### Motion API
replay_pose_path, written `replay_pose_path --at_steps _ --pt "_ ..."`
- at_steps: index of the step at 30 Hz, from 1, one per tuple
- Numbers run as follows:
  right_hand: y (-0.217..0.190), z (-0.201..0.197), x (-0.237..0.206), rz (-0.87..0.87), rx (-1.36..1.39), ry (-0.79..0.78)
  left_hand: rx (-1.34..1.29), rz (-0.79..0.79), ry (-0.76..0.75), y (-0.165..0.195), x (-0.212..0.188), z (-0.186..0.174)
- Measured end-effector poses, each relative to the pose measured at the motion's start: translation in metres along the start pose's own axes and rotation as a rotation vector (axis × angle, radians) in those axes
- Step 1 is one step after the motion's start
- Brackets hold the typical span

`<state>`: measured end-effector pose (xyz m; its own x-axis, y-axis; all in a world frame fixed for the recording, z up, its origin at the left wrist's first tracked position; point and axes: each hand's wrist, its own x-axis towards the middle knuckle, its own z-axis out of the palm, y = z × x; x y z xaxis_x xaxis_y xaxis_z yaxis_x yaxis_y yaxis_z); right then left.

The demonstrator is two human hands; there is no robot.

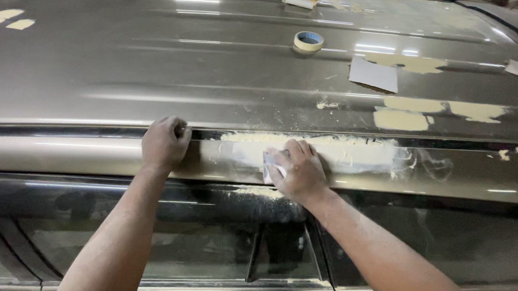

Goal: The person sands a beige car's rear roofline and spoiler area using a sanding block. They repeatedly rub the surface to smooth the filler, occasionally pausing to wipe away dust and inspect the sanded area.

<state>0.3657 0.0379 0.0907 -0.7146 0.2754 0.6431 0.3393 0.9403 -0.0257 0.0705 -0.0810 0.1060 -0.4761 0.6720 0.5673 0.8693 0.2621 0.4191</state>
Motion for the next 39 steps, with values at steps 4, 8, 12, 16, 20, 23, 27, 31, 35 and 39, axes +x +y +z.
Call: replay_pose_path --at_steps 4,8,12,16,20,23,27,31,35,39 --pt "-0.005 0.005 -0.001 -0.049 -0.075 0.101 0.123 0.071 0.095 -0.015 -0.002 0.011" --pt "-0.004 0.008 0.009 -0.021 -0.059 0.089 0.127 0.054 0.109 -0.023 0.003 0.024" --pt "0.005 0.025 0.032 -0.087 -0.083 0.097 0.105 0.02 0.081 -0.031 0.008 0.031" --pt "0.014 0.046 0.055 -0.056 -0.03 0.077 0.119 0.023 0.073 -0.033 0.007 0.032" --pt "0.013 0.039 0.057 -0.053 -0.008 0.023 0.093 0.039 0.099 -0.025 0.002 0.029" --pt "0.006 0.015 0.036 -0.106 -0.017 0.059 0.093 0.027 0.098 -0.024 0.003 0.03" --pt "-0.001 0.009 0.019 -0.098 -0.046 0.127 0.072 -0.007 0.097 -0.029 0.008 0.034" --pt "0.01 0.044 0.057 -0.102 -0.001 0.15 0.123 0.043 0.157 -0.029 0.009 0.033" --pt "0.014 0.052 0.081 -0.042 0.022 0.11 0.074 0.032 0.13 -0.022 0.003 0.029" --pt "-0.001 0.025 0.044 -0.036 0.048 0.047 0.091 0.037 0.126 -0.022 0.004 0.03"
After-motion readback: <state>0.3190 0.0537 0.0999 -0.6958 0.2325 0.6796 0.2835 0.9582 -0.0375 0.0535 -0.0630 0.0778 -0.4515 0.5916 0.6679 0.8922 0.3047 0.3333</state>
